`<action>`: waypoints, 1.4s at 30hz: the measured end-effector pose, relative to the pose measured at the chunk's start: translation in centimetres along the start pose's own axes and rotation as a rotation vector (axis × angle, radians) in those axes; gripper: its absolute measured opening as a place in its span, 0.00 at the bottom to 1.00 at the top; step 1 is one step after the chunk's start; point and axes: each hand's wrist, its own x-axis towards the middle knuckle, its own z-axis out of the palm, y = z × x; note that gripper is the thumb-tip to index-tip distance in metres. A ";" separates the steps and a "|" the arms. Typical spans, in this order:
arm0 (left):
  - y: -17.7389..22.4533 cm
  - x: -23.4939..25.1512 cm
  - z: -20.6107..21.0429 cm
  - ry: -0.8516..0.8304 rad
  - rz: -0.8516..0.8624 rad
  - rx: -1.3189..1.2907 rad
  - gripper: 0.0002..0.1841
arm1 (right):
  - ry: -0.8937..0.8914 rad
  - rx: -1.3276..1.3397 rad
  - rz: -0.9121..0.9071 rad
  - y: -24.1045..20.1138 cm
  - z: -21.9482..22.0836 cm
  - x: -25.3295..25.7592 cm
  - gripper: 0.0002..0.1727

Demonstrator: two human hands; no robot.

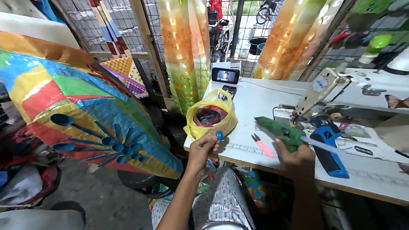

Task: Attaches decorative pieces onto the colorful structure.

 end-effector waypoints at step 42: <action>5.1 -9.9 -12.6 0.587 0.415 -0.130 0.10 | -0.364 0.816 -0.638 -26.3 14.7 -3.3 0.07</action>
